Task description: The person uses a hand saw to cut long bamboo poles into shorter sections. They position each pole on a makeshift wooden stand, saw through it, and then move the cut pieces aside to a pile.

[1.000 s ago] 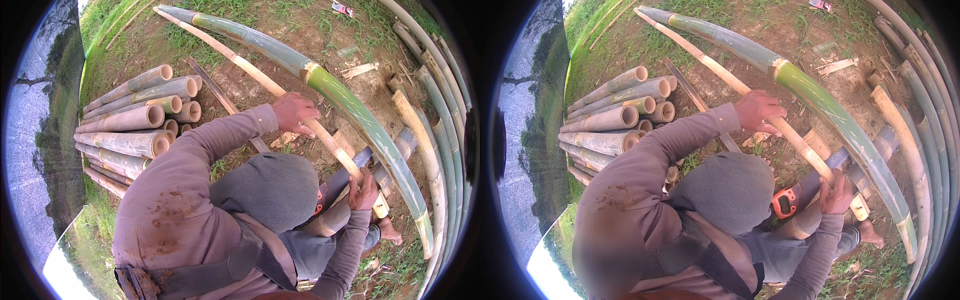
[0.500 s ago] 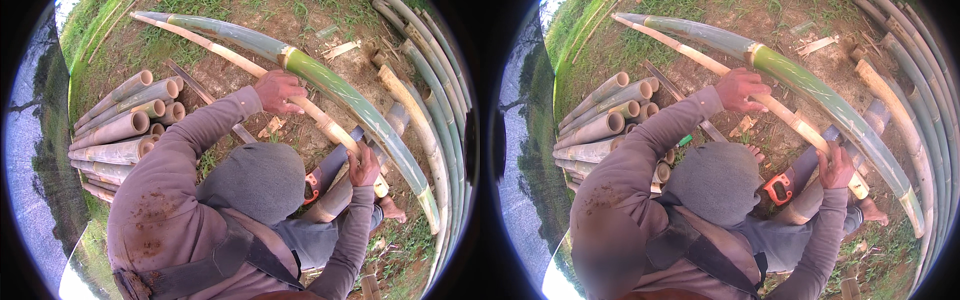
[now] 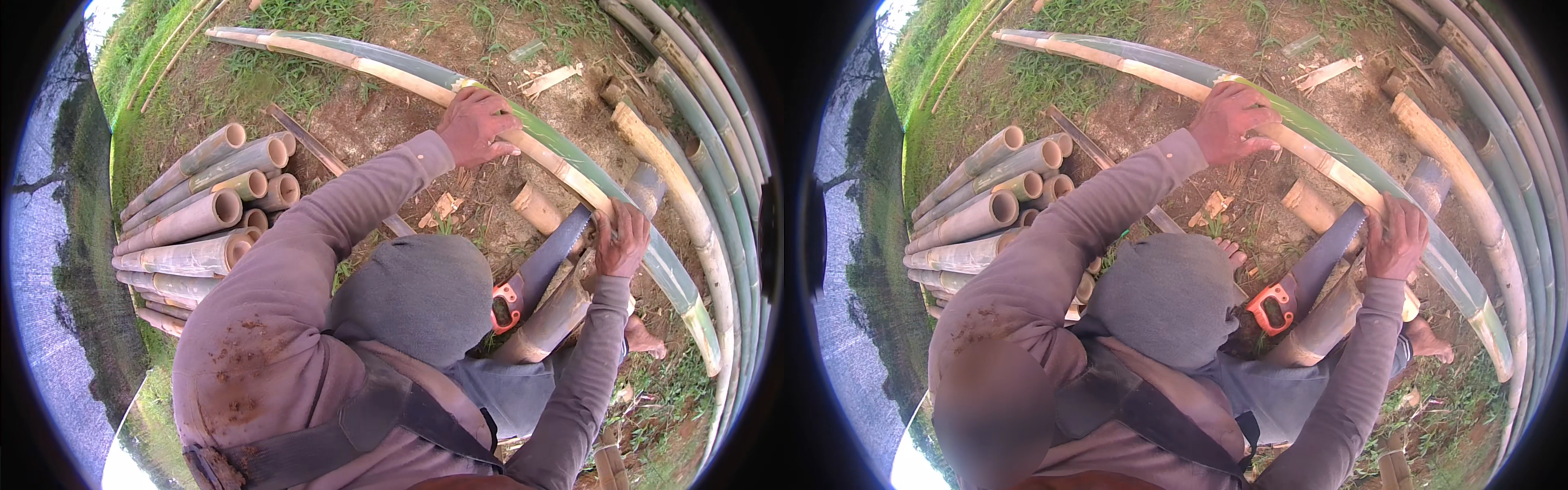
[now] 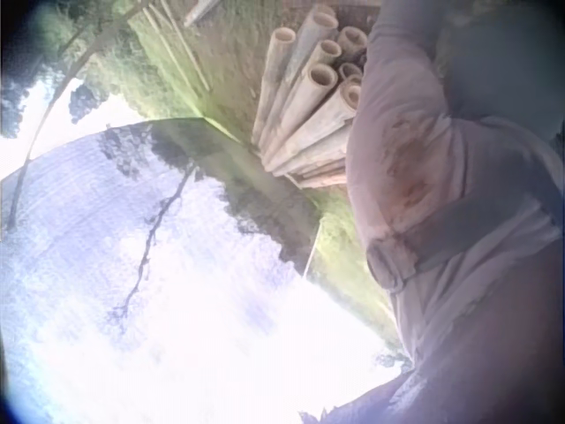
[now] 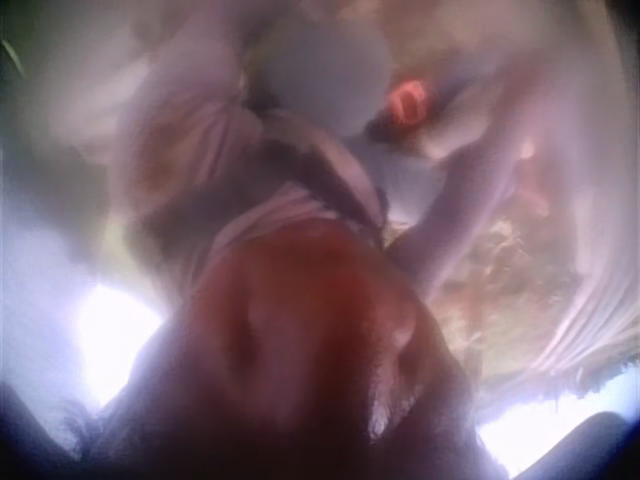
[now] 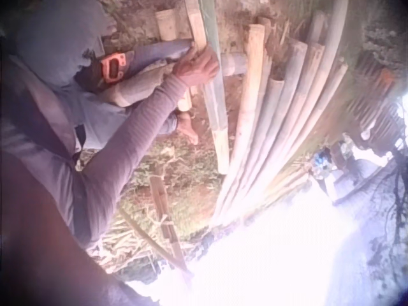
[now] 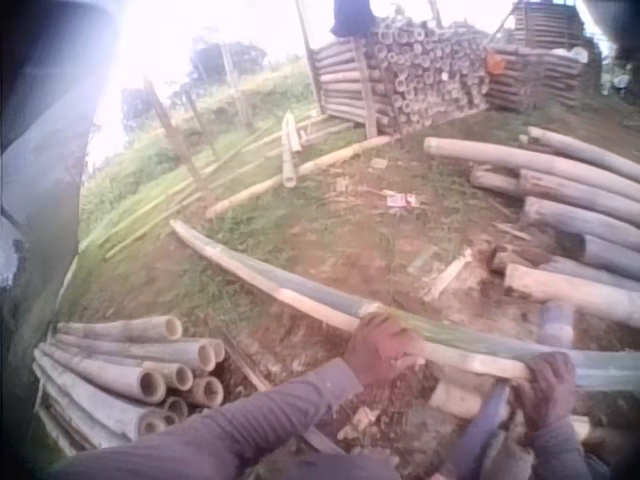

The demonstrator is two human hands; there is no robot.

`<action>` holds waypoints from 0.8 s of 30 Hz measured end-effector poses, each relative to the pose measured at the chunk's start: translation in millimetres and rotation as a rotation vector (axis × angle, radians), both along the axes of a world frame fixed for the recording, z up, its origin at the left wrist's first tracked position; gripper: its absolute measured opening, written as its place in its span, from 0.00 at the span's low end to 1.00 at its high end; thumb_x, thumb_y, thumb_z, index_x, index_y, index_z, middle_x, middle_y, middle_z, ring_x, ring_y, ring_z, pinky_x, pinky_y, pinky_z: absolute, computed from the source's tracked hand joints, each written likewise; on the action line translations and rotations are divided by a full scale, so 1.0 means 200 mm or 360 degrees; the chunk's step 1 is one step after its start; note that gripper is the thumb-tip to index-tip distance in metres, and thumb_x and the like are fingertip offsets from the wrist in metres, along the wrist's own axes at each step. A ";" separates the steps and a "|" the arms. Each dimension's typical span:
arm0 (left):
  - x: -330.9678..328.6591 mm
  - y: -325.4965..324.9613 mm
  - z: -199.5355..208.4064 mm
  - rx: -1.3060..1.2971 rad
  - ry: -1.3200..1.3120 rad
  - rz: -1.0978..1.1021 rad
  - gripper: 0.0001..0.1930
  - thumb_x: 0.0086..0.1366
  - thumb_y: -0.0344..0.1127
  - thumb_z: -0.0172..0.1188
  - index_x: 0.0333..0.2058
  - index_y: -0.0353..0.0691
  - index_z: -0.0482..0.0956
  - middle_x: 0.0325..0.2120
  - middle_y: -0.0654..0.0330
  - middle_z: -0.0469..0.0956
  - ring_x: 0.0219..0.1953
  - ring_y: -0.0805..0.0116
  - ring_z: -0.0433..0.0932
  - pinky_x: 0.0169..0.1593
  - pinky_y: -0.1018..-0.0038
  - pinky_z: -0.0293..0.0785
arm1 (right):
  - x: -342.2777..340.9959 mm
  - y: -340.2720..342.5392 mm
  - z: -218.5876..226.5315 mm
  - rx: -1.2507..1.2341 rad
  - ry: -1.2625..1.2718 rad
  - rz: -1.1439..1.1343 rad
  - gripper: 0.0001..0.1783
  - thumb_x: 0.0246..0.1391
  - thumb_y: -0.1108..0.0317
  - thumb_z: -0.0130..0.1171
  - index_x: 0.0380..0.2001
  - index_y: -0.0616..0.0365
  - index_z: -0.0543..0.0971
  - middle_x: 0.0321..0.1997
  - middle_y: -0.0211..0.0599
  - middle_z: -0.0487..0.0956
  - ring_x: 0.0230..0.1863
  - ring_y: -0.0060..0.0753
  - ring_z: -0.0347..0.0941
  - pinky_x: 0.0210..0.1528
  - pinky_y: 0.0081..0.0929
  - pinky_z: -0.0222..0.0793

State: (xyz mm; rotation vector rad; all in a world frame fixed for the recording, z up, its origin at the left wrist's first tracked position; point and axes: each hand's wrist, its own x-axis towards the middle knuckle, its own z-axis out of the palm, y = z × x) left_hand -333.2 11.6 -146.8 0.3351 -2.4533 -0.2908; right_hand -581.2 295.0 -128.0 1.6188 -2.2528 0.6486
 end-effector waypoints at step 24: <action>-0.17 0.03 0.00 -0.0399 -0.0692 0.0162 0.22 0.63 0.50 0.73 0.50 0.45 0.89 0.43 0.59 0.86 0.44 0.57 0.87 0.51 0.59 0.80 | 1.12 0.64 -0.73 0.1470 -0.0692 -0.0258 0.12 0.65 0.65 0.54 0.41 0.59 0.83 0.45 0.51 0.85 0.42 0.43 0.86 0.61 0.53 0.73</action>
